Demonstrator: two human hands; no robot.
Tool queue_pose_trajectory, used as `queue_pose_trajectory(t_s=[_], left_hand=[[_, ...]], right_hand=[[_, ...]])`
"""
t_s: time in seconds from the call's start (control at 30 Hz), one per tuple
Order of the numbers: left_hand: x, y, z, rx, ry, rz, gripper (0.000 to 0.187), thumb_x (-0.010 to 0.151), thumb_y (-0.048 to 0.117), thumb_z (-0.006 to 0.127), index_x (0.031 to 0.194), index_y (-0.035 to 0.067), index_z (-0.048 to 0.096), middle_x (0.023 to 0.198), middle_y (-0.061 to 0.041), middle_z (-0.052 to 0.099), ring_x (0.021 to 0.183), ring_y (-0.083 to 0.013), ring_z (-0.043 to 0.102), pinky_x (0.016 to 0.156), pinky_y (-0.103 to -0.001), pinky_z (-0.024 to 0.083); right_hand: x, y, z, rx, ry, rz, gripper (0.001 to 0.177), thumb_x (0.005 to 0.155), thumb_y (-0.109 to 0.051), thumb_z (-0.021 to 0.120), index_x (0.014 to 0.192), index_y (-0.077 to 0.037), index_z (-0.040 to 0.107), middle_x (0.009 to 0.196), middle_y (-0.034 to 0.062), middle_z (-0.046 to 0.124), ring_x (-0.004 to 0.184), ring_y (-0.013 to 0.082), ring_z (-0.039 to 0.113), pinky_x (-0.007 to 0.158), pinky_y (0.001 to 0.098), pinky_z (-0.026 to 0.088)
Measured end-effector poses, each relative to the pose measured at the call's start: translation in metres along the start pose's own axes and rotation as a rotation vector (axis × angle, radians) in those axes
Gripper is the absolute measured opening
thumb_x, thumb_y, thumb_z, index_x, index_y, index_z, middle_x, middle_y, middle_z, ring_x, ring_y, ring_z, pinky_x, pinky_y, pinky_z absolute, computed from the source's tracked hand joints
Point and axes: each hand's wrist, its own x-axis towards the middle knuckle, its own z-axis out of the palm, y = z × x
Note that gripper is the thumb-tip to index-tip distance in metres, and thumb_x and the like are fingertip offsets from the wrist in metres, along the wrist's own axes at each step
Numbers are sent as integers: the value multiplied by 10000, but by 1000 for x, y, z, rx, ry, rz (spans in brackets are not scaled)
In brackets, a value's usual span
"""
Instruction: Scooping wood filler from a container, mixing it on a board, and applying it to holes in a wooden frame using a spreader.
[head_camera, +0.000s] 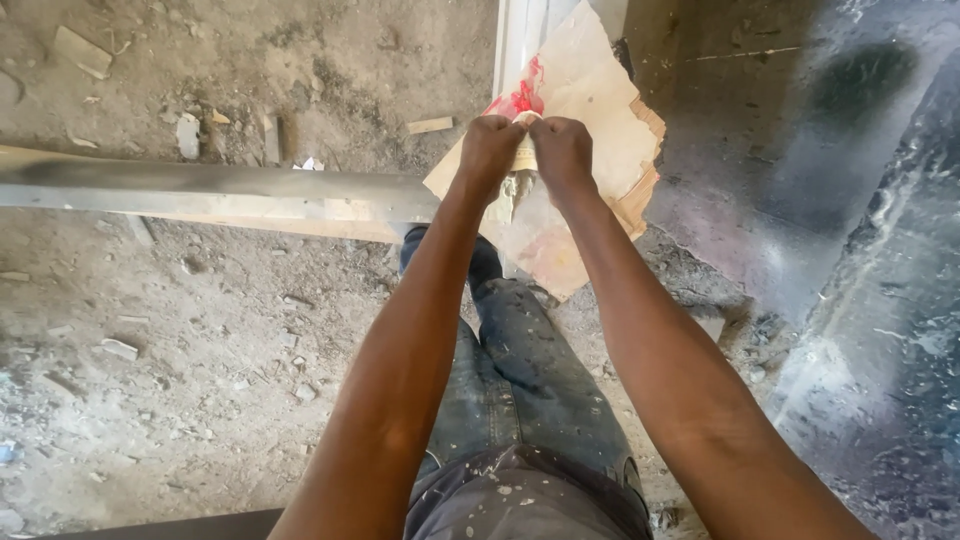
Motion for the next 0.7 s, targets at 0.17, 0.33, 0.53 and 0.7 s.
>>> queue_pose_trajectory(t_s=[0.17, 0.33, 0.53, 0.7], left_hand=[[-30, 18, 2, 38, 50, 43, 356, 933, 366, 766, 961, 19, 841, 844, -214, 748, 855, -361, 776, 702, -551, 640], [-80, 48, -7, 83, 68, 47, 407, 1006, 410, 718, 972, 13, 799, 884, -210, 758, 937, -372, 763, 824, -561, 600], [-123, 58, -16, 252, -22, 185, 428, 1114, 477, 610, 1025, 69, 703, 1009, -200, 724, 1057, -447, 757, 928, -620, 568], [-169, 63, -28, 168, -122, 297, 413, 1092, 473, 721, 1137, 65, 766, 1072, -146, 716, 1020, -349, 731, 904, -553, 578]], right_hand=[[-1, 9, 3, -33, 79, -43, 444, 1061, -312, 702, 651, -185, 591, 601, -8, 478, 614, 144, 474, 588, 340, 372], [-23, -7, -10, -70, 19, -109, 474, 1121, -381, 655, 705, -154, 634, 636, 48, 549, 658, 202, 549, 644, 391, 424], [-65, -19, -37, -42, -97, -188, 458, 1220, -402, 554, 936, -72, 694, 801, 135, 618, 793, 286, 633, 786, 486, 502], [-128, -36, -65, 4, -126, -209, 366, 1241, -296, 508, 1251, -17, 744, 883, 160, 706, 882, 283, 720, 874, 510, 577]])
